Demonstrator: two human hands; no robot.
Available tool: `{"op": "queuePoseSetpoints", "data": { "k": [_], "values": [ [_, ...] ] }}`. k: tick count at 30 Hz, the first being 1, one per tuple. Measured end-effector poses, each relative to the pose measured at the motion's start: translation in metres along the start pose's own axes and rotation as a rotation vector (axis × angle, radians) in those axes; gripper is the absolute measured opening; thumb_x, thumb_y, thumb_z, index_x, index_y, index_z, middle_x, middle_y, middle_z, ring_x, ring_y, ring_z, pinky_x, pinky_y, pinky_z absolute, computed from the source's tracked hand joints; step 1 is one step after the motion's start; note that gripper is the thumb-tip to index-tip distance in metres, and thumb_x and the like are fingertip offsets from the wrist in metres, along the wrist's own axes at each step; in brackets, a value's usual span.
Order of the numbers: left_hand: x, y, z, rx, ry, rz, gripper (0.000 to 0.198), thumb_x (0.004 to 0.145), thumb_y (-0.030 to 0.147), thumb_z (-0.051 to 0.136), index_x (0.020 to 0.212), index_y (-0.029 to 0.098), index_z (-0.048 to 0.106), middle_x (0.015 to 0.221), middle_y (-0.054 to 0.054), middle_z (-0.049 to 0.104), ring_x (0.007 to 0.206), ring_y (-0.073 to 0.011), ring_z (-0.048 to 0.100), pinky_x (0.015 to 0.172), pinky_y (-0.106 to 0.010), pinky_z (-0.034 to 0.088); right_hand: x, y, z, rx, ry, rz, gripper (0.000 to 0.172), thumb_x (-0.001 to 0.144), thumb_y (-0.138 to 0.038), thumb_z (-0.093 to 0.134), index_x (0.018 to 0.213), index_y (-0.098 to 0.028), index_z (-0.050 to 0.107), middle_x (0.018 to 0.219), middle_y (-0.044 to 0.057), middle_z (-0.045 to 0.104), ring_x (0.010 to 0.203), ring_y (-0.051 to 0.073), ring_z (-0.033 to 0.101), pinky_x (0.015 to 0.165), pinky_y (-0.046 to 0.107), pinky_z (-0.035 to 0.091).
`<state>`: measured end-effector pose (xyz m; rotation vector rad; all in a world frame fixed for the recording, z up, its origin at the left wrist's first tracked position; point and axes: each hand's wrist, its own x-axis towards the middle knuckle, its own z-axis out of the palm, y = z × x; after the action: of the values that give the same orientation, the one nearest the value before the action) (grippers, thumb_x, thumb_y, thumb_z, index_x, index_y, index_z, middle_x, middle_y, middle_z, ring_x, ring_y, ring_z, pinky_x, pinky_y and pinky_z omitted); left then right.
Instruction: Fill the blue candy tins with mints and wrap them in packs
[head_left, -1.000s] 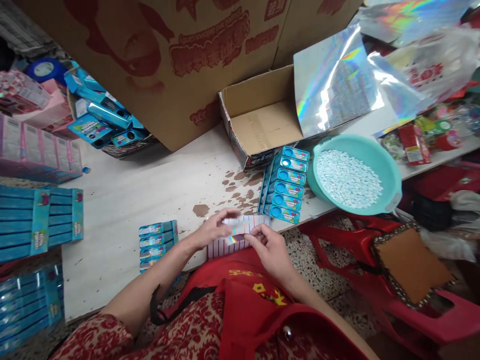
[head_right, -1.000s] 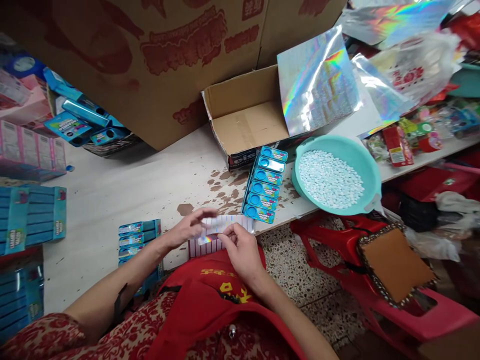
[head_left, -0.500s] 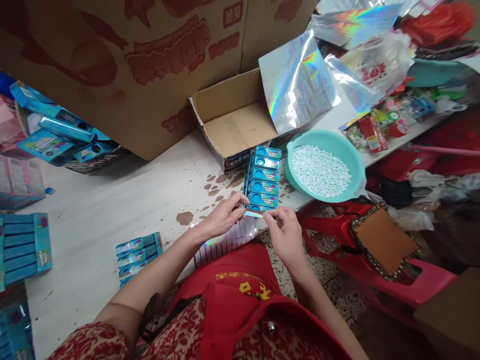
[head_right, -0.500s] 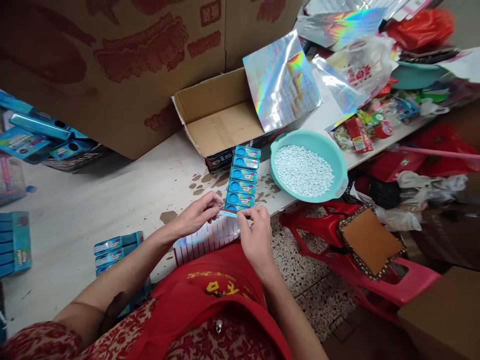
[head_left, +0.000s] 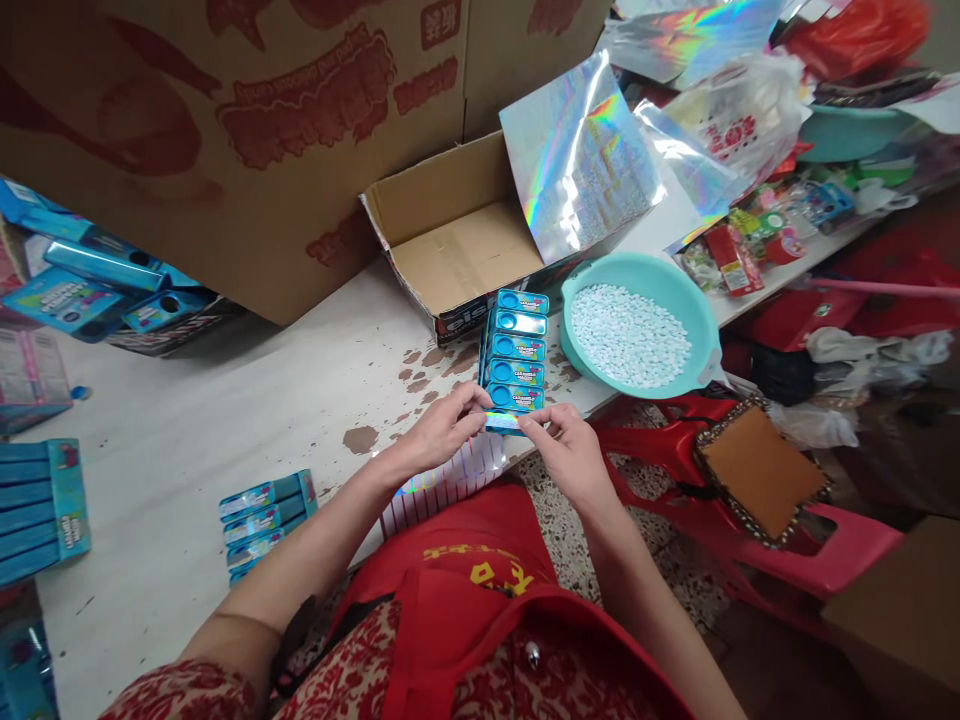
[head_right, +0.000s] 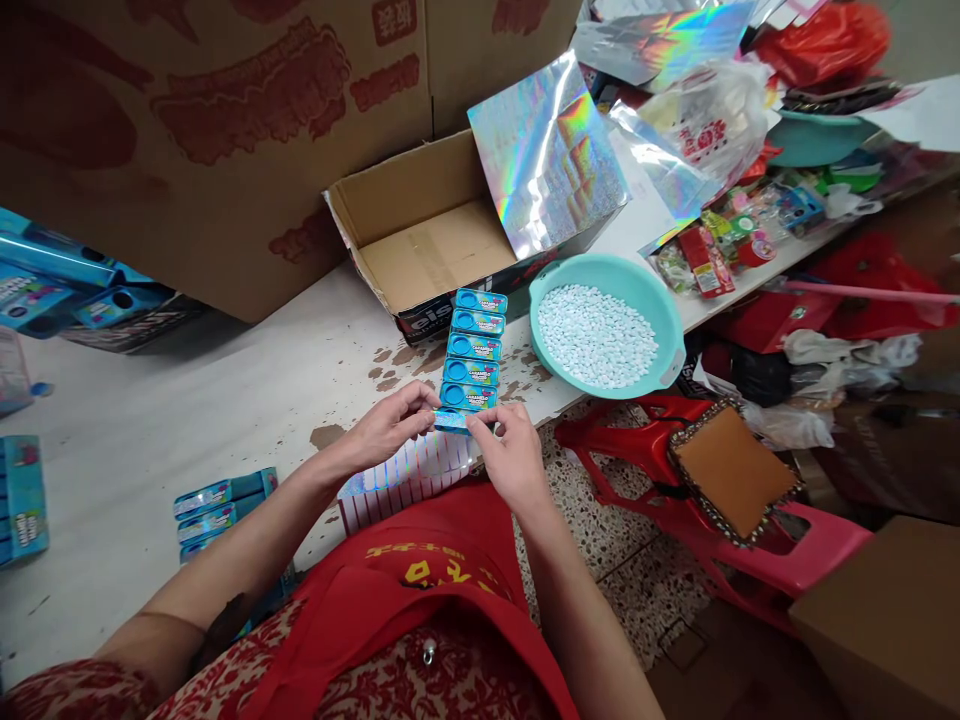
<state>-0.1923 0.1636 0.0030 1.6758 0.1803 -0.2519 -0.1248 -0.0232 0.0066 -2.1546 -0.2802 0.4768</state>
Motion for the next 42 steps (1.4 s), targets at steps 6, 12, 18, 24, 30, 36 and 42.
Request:
{"op": "queuePoseSetpoints", "data": {
  "k": [6, 12, 18, 24, 30, 36, 42],
  "values": [
    [0.008, -0.015, 0.006, -0.018, 0.039, -0.011, 0.006, 0.085, 0.026, 0.044, 0.086, 0.021, 0.041, 0.07, 0.003, 0.05, 0.064, -0.0117, 0.049, 0.061, -0.025, 0.04, 0.002, 0.003, 0.015, -0.158, 0.162, -0.08, 0.018, 0.076, -0.038, 0.06, 0.072, -0.02, 0.061, 0.084, 0.004, 0.05, 0.076, 0.019, 0.049, 0.074, 0.036, 0.043],
    [0.003, -0.043, 0.01, 0.11, 0.207, -0.2, 0.016, 0.081, 0.023, 0.046, 0.097, 0.018, 0.048, 0.063, 0.002, 0.057, 0.064, -0.0153, 0.055, 0.069, -0.031, 0.045, 0.005, 0.012, 0.017, 0.153, 0.187, 0.179, 0.052, 0.058, -0.048, 0.075, 0.093, -0.019, 0.05, 0.093, 0.005, 0.057, 0.071, 0.017, 0.052, 0.066, 0.034, 0.047],
    [-0.022, -0.044, 0.044, 0.047, 0.354, -0.008, 0.063, 0.09, 0.05, 0.041, 0.144, 0.02, 0.028, 0.15, -0.015, 0.035, 0.137, -0.0255, 0.035, 0.109, -0.044, 0.03, -0.002, 0.013, 0.033, 0.271, 0.253, 0.157, 0.057, 0.063, -0.05, 0.073, 0.104, -0.017, 0.052, 0.106, 0.011, 0.063, 0.09, 0.022, 0.06, 0.078, 0.038, 0.049],
    [-0.02, -0.066, 0.071, 0.43, 0.144, -0.035, 0.09, 0.085, 0.067, 0.038, 0.152, 0.015, 0.006, 0.159, -0.016, 0.003, 0.146, -0.0328, -0.005, 0.114, -0.056, 0.007, -0.004, 0.02, 0.042, 0.326, 0.288, 0.142, 0.051, 0.07, -0.046, 0.069, 0.107, -0.015, 0.055, 0.108, 0.014, 0.063, 0.092, 0.022, 0.061, 0.081, 0.039, 0.051],
    [-0.025, -0.099, 0.009, 0.578, 0.318, -0.136, 0.063, 0.092, 0.053, 0.031, 0.143, 0.018, 0.034, 0.149, -0.014, 0.035, 0.138, -0.0295, 0.027, 0.111, -0.047, 0.02, -0.018, 0.038, 0.035, 0.549, 0.318, 0.186, 0.047, 0.078, -0.049, 0.06, 0.114, -0.019, 0.052, 0.122, 0.013, 0.057, 0.103, 0.021, 0.06, 0.088, 0.041, 0.05],
    [-0.051, -0.144, -0.062, 0.533, 0.196, -0.457, 0.034, 0.075, 0.05, 0.057, 0.069, 0.017, 0.063, 0.08, -0.009, 0.063, 0.088, -0.0269, 0.055, 0.082, -0.036, 0.039, -0.054, 0.079, 0.049, 0.498, 0.209, 0.351, 0.045, 0.077, -0.057, 0.057, 0.099, -0.018, 0.057, 0.1, 0.009, 0.064, 0.086, 0.019, 0.063, 0.08, 0.038, 0.053],
    [-0.071, -0.146, -0.069, 0.291, 0.03, -0.508, 0.038, 0.063, 0.055, 0.064, 0.058, 0.018, 0.056, 0.056, 0.001, 0.051, 0.06, -0.015, 0.049, 0.057, -0.025, 0.035, -0.05, 0.081, 0.084, 0.273, -0.252, 0.107, 0.033, 0.076, -0.047, 0.059, 0.09, -0.017, 0.061, 0.084, 0.009, 0.07, 0.075, 0.02, 0.066, 0.071, 0.036, 0.055]
  ]
}}
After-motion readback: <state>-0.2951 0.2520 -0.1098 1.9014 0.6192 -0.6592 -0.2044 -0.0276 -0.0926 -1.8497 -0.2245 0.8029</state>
